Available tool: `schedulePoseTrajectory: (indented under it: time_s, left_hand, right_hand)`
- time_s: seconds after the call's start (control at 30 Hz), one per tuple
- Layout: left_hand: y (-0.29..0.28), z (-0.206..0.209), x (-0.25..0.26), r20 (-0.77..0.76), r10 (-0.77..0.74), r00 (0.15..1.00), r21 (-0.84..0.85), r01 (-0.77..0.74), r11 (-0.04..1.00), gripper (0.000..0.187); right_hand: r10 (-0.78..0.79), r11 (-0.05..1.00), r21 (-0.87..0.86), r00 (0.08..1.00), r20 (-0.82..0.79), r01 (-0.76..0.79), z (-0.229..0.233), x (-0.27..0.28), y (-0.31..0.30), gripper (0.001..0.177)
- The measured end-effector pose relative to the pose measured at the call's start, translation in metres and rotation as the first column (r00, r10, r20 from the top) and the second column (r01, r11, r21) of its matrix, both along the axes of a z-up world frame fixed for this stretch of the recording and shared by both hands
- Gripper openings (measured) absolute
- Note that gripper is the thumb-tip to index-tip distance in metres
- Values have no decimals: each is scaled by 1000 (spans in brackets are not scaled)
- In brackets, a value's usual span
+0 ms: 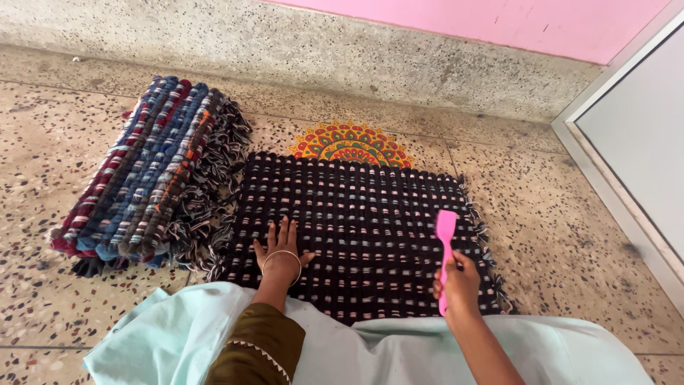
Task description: The person brushes a small woven rug using a pink brush by hand while sitting on the floor.
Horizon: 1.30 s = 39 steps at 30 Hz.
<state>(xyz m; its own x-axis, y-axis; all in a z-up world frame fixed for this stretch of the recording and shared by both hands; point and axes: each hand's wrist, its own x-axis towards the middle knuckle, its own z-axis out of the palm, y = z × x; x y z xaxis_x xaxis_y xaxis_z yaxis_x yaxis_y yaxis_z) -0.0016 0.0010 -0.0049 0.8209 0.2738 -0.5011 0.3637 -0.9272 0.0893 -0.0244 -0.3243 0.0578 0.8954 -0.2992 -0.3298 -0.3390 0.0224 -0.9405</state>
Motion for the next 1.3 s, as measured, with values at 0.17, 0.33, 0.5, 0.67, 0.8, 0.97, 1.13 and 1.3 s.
schedulePoseTrajectory:
  time_s: [0.17, 0.33, 0.5, 0.67, 0.8, 0.97, 1.13, 1.3]
  left_hand:
    - [0, -2, 0, 11, -5, 1000, -4, 5, 1000, 99]
    - [2, -2, -2, 32, 7, 999, -38, -6, 999, 99]
    - [2, 16, -4, -33, 2, 999, -75, -5, 997, 119]
    - [4, 40, -9, -153, -90, 984, -112, 74, 991, 148]
    - [3, 46, -16, -149, -109, 983, -86, 97, 992, 154]
    - [0, 41, -12, -50, -38, 998, -101, 33, 994, 153]
    - [-5, 32, -4, -14, 15, 1000, -116, -16, 993, 151]
    - [-5, 24, -3, 24, 10, 1000, -125, -7, 992, 152]
  right_hand:
    - [319, 946, -26, 941, -115, -324, -11, -33, 41, 39]
    - [616, 742, -209, 771, -163, -637, 4, -29, 39, 39]
    - [412, 471, -772, 880, -237, -428, 52, -10, -34, 35]
    - [254, 370, -810, 888, -383, -455, 59, -19, -45, 39]
    - [353, 325, -858, 893, -280, -397, 42, -11, -31, 41]
    - [348, 340, -883, 916, -202, -324, 20, 22, -32, 42]
    - [243, 870, -407, 960, -136, -278, 1, 47, -23, 38]
    - [448, 858, -180, 872, -196, -481, 4, -7, 45, 41]
